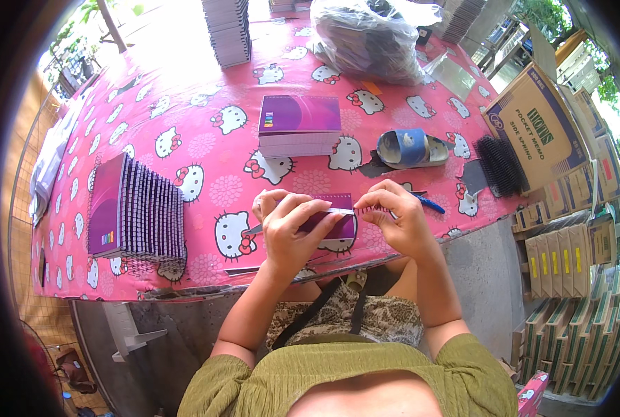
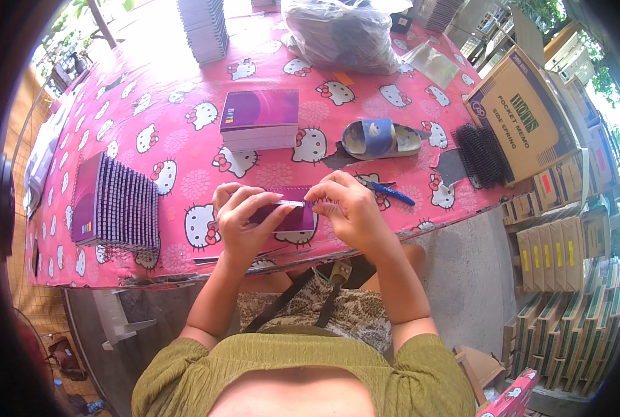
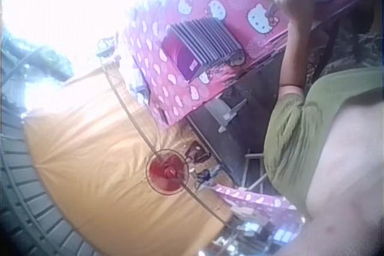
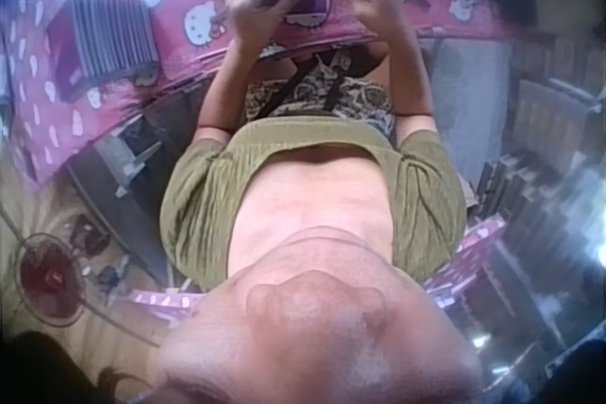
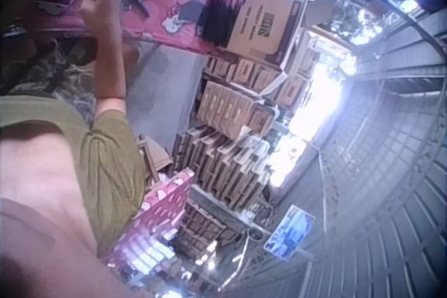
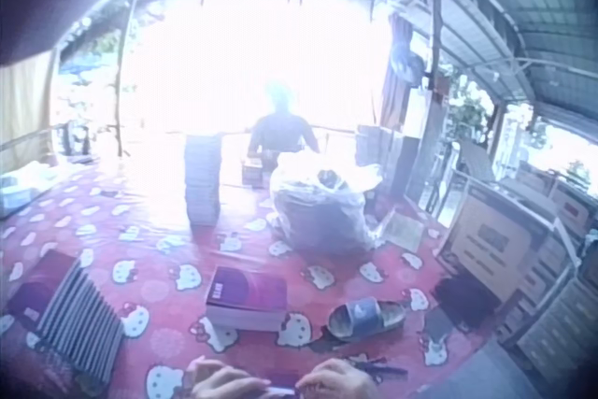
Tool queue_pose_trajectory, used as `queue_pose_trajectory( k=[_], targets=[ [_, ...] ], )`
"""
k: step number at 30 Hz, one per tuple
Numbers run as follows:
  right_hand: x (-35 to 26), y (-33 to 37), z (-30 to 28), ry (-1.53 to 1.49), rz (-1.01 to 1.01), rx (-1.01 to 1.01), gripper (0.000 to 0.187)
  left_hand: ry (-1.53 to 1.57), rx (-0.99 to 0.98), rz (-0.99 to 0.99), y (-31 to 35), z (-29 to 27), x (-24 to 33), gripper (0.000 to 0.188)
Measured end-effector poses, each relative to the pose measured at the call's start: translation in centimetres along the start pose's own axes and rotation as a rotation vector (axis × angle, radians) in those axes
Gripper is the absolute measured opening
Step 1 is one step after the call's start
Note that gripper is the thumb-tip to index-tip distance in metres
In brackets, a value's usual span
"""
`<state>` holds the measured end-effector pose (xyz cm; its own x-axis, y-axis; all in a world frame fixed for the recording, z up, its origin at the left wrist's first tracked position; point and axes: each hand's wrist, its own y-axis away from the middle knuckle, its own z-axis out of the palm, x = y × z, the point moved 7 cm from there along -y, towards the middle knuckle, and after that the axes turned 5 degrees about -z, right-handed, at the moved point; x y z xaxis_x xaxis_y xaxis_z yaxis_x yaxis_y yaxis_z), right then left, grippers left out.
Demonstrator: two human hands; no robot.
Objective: The person inserts a spiral binding into a stack of notebook paper and covers, then uses pliers to crimp the ends of the wire.
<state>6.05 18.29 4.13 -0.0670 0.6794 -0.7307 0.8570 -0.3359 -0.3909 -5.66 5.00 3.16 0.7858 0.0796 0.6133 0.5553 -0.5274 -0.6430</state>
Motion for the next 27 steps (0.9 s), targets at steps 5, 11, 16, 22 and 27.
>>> queue_pose_trajectory(
  k=[5,11,16,22,27],
  targets=[
    [1.5,0.4,1.2,-0.263,0.403,-0.066,0.027,0.007,-0.012,-0.021,0.0,0.3,-0.3,0.02],
    [-2.0,-0.3,1.5,0.194,-0.015,0.062,0.016,0.059,-0.015,0.01,0.8,0.5,-1.3,0.021],
    [-2.3,-0.6,2.2,0.295,-0.035,0.046,0.021,0.06,0.017,-0.007,0.8,0.1,-0.8,0.02],
    [-2.3,-0.3,2.6,0.262,0.0,0.048,0.017,0.026,0.026,0.015,1.0,-0.2,-0.7,0.019],
    [-3.7,-0.9,2.2,0.321,0.028,0.106,0.007,0.027,0.03,0.016,1.0,0.3,-0.6,0.02]
  ],
)
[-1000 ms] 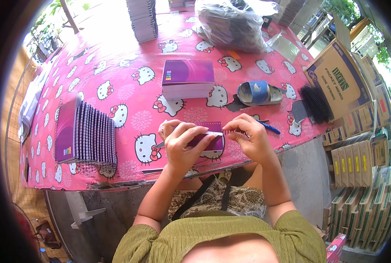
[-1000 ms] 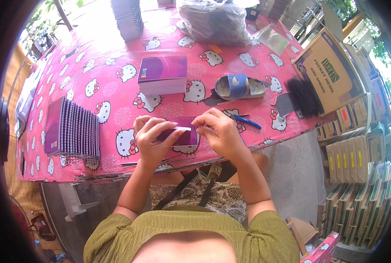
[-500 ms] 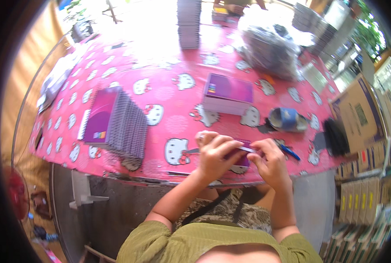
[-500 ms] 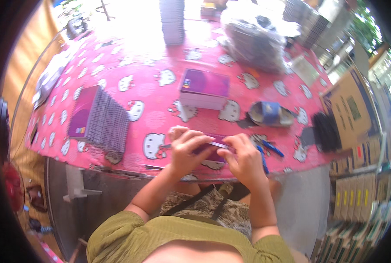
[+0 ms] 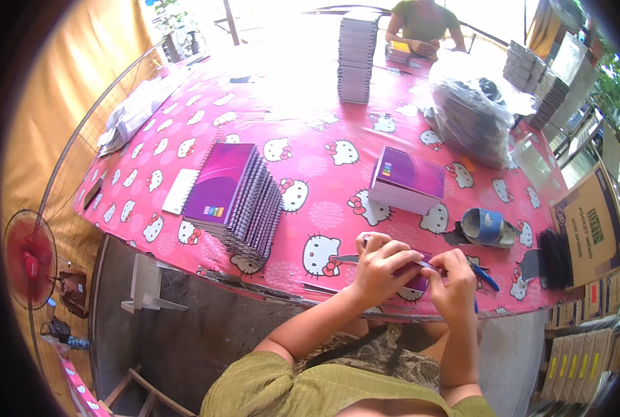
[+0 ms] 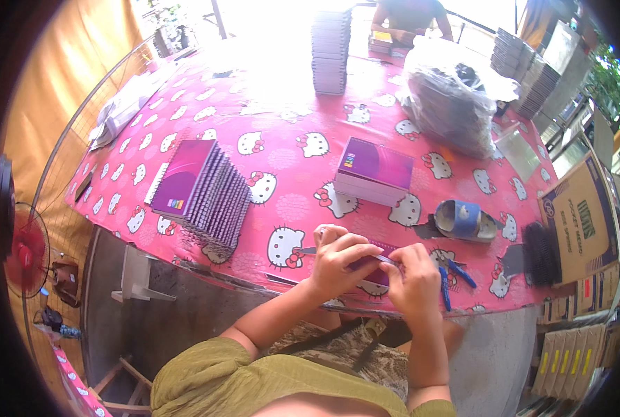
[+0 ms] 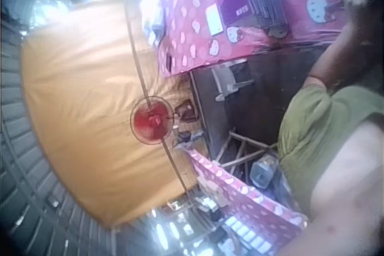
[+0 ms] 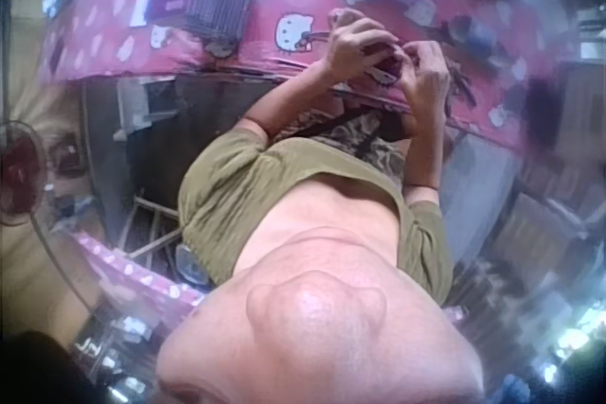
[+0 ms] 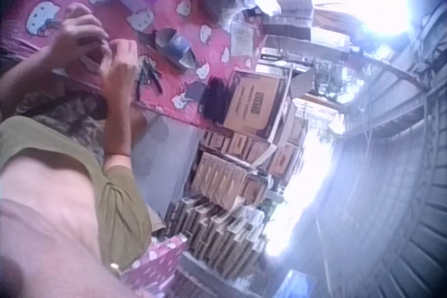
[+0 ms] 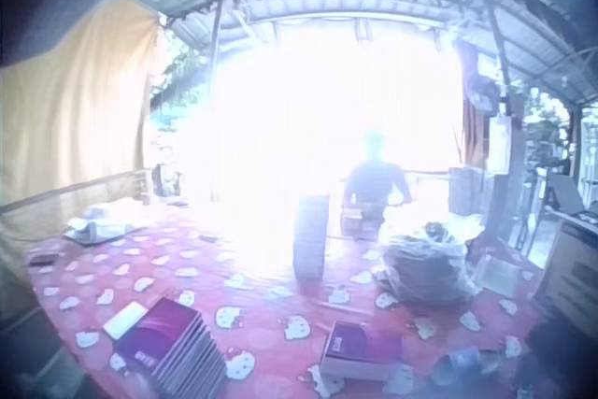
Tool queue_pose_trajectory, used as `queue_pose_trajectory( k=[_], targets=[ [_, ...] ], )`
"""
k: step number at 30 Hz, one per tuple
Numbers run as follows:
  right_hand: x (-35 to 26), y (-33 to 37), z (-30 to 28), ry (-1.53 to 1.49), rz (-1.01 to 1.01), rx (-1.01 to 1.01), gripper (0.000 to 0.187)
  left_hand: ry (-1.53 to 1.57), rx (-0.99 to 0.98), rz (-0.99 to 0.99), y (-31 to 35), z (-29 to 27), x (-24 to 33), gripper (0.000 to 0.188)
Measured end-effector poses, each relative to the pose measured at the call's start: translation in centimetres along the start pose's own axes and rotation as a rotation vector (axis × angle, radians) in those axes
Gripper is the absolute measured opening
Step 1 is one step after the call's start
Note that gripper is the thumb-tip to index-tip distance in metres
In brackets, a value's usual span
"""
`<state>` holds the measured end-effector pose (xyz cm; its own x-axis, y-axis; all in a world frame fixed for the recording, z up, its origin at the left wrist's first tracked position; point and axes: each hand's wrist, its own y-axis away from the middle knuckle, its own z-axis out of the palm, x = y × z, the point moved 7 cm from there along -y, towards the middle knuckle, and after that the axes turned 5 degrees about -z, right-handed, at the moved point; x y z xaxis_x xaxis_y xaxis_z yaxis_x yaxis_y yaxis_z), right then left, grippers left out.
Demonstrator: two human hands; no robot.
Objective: The person inserts a spiral binding into a stack of notebook paper and covers, then uses pliers to crimp the ends of the wire.
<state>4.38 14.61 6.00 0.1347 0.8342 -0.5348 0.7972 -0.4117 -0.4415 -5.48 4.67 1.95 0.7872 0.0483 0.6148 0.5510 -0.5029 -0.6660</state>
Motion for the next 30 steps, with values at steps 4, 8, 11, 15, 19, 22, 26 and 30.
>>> queue_pose_trajectory(
  k=[4,8,11,15,19,22,26,30],
  targets=[
    [1.7,-0.4,0.7,-0.074,-0.073,-0.128,0.011,0.04,-0.027,-0.01,-0.1,-0.1,-0.7,0.028],
    [11.4,-1.9,-6.6,0.275,0.095,0.157,0.043,-0.016,-0.109,0.029,-0.4,-1.3,0.3,0.042],
    [20.2,-1.9,-7.6,0.412,0.161,-0.037,0.054,0.015,-0.085,0.058,-0.7,-1.2,1.1,0.047],
    [23.3,-2.0,-7.2,0.465,0.413,-0.179,0.051,0.036,-0.126,0.033,-0.8,-0.1,0.6,0.038],
    [17.5,-1.8,-6.3,-0.033,0.304,0.044,0.044,0.01,-0.096,0.059,-0.5,-0.3,0.3,0.032],
    [10.8,0.5,-3.1,0.358,-0.453,-0.14,0.029,0.019,-0.108,0.041,-0.5,-0.2,0.2,0.034],
    [13.4,1.4,0.5,-0.435,0.16,-0.235,0.035,0.049,-0.14,-0.017,-0.2,0.0,-0.2,0.043],
    [8.5,-1.0,0.1,-0.4,0.024,-0.238,0.026,0.058,-0.133,-0.067,-0.8,-0.8,-0.2,0.054]
  ],
)
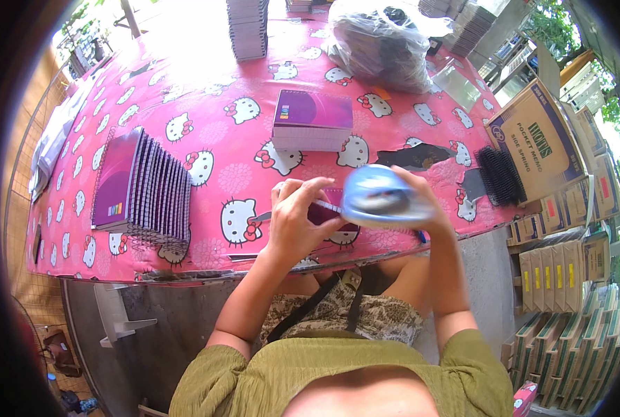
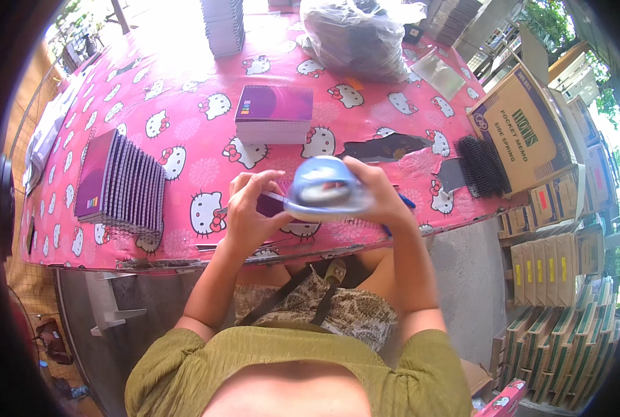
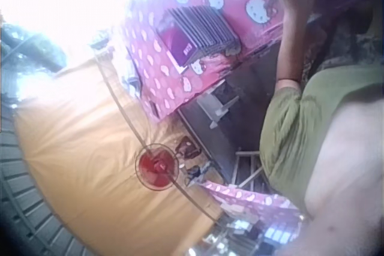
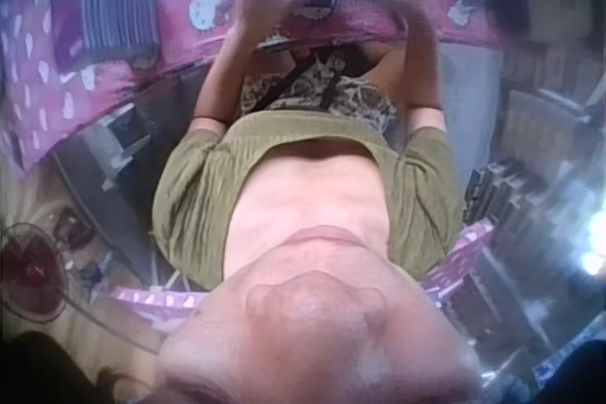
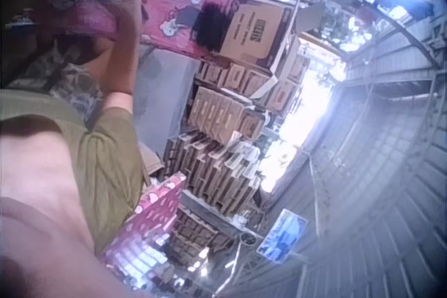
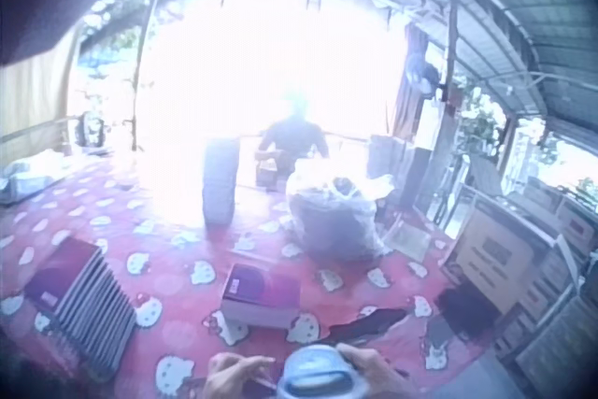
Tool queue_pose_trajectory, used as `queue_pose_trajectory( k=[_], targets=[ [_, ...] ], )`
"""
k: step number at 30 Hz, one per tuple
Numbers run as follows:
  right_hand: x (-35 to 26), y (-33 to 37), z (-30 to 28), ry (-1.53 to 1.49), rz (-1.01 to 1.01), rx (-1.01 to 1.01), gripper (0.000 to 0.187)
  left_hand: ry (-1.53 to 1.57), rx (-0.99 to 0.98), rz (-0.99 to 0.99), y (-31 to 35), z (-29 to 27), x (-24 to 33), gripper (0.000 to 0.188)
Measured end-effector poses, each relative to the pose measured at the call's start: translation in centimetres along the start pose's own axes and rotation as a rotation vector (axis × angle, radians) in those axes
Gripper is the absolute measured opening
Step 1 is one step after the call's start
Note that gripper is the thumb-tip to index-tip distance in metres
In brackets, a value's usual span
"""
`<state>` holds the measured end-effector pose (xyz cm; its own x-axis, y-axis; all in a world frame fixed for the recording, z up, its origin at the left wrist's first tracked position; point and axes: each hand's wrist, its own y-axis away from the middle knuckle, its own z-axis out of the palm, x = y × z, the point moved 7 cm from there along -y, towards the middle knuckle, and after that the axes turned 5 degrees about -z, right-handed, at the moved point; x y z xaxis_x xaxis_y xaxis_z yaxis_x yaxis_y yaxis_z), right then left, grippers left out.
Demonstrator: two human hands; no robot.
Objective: The person inserts a spiral binding into a stack of notebook paper and covers, then uses pliers to crimp the ends of the wire.
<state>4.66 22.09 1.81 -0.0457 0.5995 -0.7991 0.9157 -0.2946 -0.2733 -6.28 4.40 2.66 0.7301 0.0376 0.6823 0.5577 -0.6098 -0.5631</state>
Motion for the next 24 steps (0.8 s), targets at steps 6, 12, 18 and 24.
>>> queue_pose_trajectory(
  k=[6,12,18,24],
  targets=[
    [5.9,0.1,-0.4,-0.356,0.139,0.155,0.018,0.086,0.074,0.017,-0.2,-1.2,-1.2,0.059],
    [-0.4,-2.4,1.3,-0.515,-0.022,-0.051,0.022,0.594,0.104,-0.385,2.1,-1.0,-6.6,0.044],
    [-2.1,-4.3,2.2,-0.283,-0.156,-0.04,0.029,0.808,0.14,-0.46,2.7,-1.4,-7.3,0.036],
    [0.6,-3.3,-2.3,0.503,0.082,0.28,0.036,0.696,0.085,-0.381,2.3,-2.1,-7.1,0.032]
  ],
)
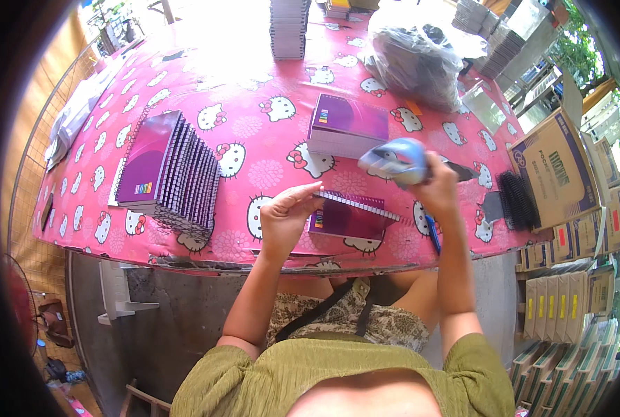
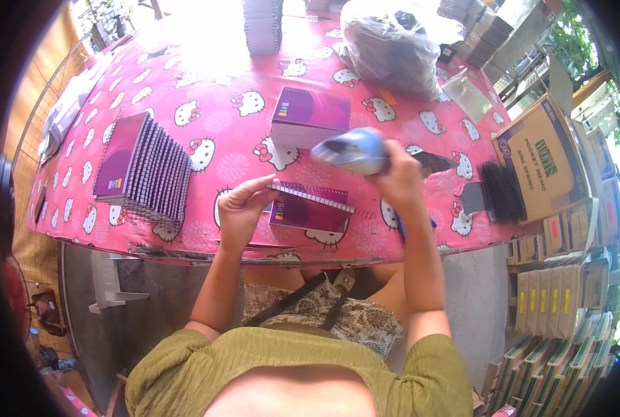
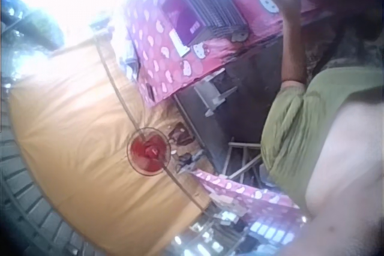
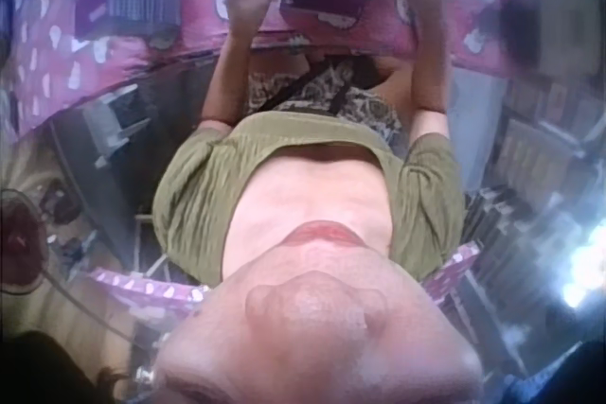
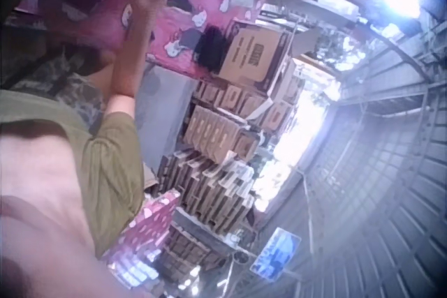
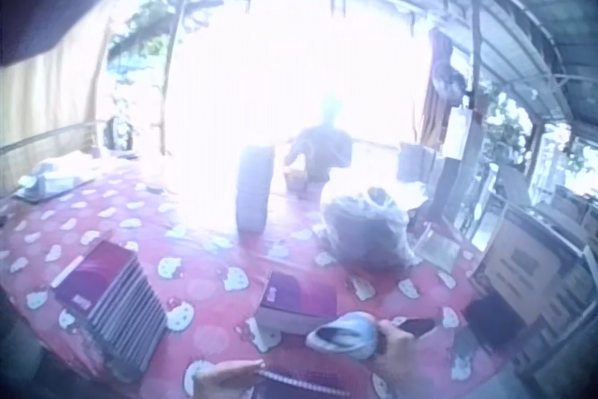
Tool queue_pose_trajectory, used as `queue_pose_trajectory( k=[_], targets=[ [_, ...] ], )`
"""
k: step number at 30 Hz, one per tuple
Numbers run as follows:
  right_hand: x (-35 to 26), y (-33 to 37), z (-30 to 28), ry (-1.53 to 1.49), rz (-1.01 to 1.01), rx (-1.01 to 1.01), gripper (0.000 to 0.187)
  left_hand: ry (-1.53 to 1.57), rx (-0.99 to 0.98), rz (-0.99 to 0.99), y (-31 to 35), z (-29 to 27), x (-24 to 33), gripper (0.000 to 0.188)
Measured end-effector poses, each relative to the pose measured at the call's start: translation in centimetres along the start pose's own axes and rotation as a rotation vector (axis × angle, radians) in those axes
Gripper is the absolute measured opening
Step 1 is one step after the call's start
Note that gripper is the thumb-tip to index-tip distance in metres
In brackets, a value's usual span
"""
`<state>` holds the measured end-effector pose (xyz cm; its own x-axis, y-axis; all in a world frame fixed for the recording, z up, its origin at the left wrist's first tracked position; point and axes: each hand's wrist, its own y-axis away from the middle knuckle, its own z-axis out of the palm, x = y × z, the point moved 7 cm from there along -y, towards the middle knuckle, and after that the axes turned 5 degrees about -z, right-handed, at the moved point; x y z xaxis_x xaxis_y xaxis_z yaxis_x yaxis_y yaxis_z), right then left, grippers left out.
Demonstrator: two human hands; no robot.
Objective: The person inserts a spiral binding into a stack of notebook paper and covers, then uses pliers to crimp the ends of the wire.
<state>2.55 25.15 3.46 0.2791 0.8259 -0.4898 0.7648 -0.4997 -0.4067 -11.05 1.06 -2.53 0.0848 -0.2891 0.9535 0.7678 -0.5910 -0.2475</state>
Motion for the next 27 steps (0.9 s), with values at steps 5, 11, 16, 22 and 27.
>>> queue_pose_trajectory(
  k=[5,11,16,22,27],
  targets=[
    [11.8,1.7,-5.2,0.476,0.345,0.056,0.044,0.068,-0.07,-0.098,-0.8,0.8,0.1,0.036],
    [7.7,5.7,-4.7,0.459,0.185,0.027,0.074,0.267,-0.104,-0.183,-0.4,1.5,-0.5,0.02],
    [6.2,12.1,-0.7,0.488,0.155,-0.132,0.071,0.273,0.14,0.147,-0.2,1.0,4.3,0.015],
    [3.9,14.0,-2.1,0.146,0.175,-0.008,0.048,-0.618,-0.215,0.445,3.4,4.7,4.3,0.03],
    [-5.3,14.0,-0.8,-0.315,-0.003,-0.064,0.038,-0.53,-0.112,0.482,3.2,5.1,4.2,0.021]
  ],
)
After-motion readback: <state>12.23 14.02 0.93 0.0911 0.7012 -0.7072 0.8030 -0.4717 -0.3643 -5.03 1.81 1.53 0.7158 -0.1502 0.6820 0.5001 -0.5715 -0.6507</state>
